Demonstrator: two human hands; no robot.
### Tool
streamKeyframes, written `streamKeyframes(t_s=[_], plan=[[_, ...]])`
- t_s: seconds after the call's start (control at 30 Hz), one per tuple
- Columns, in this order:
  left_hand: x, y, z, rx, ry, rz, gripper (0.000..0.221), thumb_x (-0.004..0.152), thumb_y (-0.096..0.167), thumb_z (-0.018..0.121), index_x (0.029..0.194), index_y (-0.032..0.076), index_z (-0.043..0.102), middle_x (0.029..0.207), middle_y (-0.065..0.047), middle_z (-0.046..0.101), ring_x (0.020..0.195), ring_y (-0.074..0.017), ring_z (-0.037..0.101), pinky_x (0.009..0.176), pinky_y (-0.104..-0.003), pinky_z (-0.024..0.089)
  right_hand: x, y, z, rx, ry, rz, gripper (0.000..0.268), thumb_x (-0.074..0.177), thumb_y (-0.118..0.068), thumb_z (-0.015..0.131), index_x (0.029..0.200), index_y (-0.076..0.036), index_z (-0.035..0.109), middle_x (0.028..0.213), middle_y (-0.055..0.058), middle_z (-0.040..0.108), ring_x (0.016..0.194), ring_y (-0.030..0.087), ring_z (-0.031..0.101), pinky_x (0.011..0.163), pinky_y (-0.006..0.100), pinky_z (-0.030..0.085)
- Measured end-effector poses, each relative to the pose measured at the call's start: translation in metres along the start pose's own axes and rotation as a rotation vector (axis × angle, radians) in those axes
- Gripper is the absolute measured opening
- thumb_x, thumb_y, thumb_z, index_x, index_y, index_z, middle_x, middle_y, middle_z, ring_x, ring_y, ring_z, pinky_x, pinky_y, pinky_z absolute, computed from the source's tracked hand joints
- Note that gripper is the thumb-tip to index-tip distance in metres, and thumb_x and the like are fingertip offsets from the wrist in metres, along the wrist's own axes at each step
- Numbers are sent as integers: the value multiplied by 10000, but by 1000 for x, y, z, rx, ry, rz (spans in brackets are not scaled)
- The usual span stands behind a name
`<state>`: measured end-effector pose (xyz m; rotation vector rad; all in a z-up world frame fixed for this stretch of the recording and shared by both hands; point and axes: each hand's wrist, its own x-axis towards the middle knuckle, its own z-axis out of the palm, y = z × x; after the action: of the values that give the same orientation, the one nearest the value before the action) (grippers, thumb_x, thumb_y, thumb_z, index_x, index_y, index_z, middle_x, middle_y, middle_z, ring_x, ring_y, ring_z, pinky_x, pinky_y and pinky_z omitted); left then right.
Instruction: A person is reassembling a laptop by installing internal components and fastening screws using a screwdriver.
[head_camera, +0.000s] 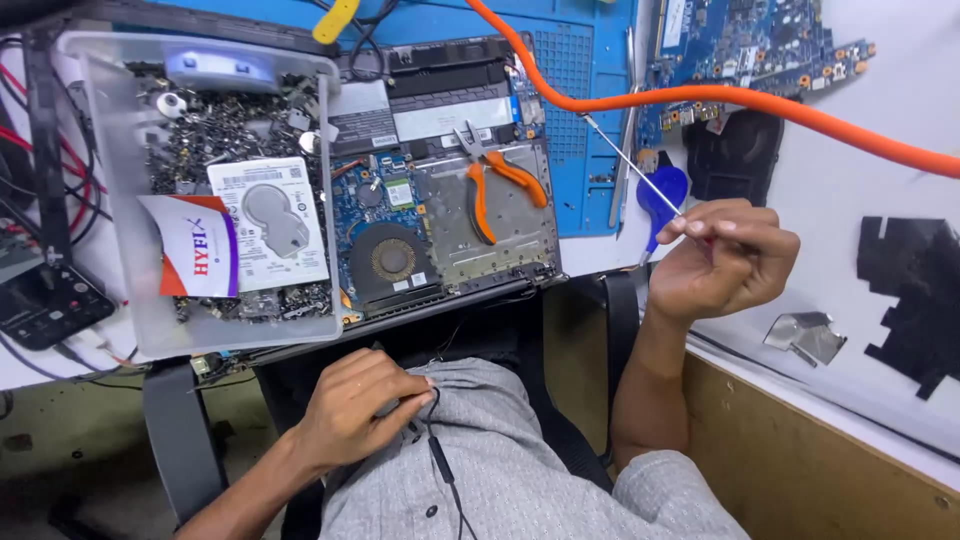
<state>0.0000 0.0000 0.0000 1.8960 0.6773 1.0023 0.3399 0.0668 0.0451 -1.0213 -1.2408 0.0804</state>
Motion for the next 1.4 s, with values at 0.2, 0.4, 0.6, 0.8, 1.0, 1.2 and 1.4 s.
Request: streamKeyframes(t_s=[0.2, 0.4, 0.6, 0.8, 1.0, 1.2, 1.4], plan=[[4, 1, -2, -38, 20, 12, 80, 941, 123, 728, 937, 48, 704, 831, -66, 733, 666, -185, 655, 623, -290, 507, -15, 11, 9, 19, 95, 231, 92, 912, -8, 480, 949, -52, 551, 853, 121, 521, 722, 222, 559, 540, 330, 508], [-1, 6, -7, -21, 49, 16, 99, 983, 148, 687, 955, 55, 708, 819, -57, 698, 682, -199, 630, 647, -306, 492, -28, 27, 26, 0, -154, 138, 78, 972, 29, 493, 988, -10, 558, 954, 175, 538, 871, 277, 583, 744, 407, 602], [-6, 11, -9, 16, 75, 30, 122, 1000, 173, 678, 940, 67, 692, 789, -35, 654, 658, -201, 575, 611, -309, 418, -7, 27, 32, -170, -443, -31, 253, 899, 279, 496, 916, 50, 602, 957, 212, 570, 925, 325, 596, 813, 432, 656], [-9, 15, -11, 1, 86, 66, 111, 1000, 153, 684, 950, 55, 691, 813, -40, 665, 670, -202, 578, 619, -314, 436, 19, 59, 33, -191, -637, -127, 231, 949, 279, 577, 905, 60, 636, 966, 225, 618, 944, 353, 629, 840, 443, 626], [-13, 13, -10, -2, 96, 46, 102, 987, 154, 712, 957, 57, 710, 821, -33, 693, 674, -187, 595, 615, -306, 438, 26, 72, 35, -306, -875, -63, 206, 918, 224, 567, 928, 55, 684, 1047, 208, 634, 1078, 371, 588, 961, 498, 563], [-12, 9, -12, -4, 96, 35, 107, 999, 155, 690, 957, 56, 699, 813, -34, 678, 666, -193, 583, 612, -312, 422, 25, 72, 38, -367, -1025, -60, 240, 878, 237, 563, 974, 65, 699, 1091, 203, 669, 1186, 400, 614, 1043, 545, 517], [-11, 5, -12, -19, 99, 41, 103, 996, 149, 696, 955, 55, 707, 813, -31, 688, 654, -184, 571, 603, -306, 416, 24, 67, 39, -409, -1062, -9, 226, 927, 227, 547, 989, 73, 700, 1095, 218, 707, 1192, 392, 658, 1074, 514, 538]])
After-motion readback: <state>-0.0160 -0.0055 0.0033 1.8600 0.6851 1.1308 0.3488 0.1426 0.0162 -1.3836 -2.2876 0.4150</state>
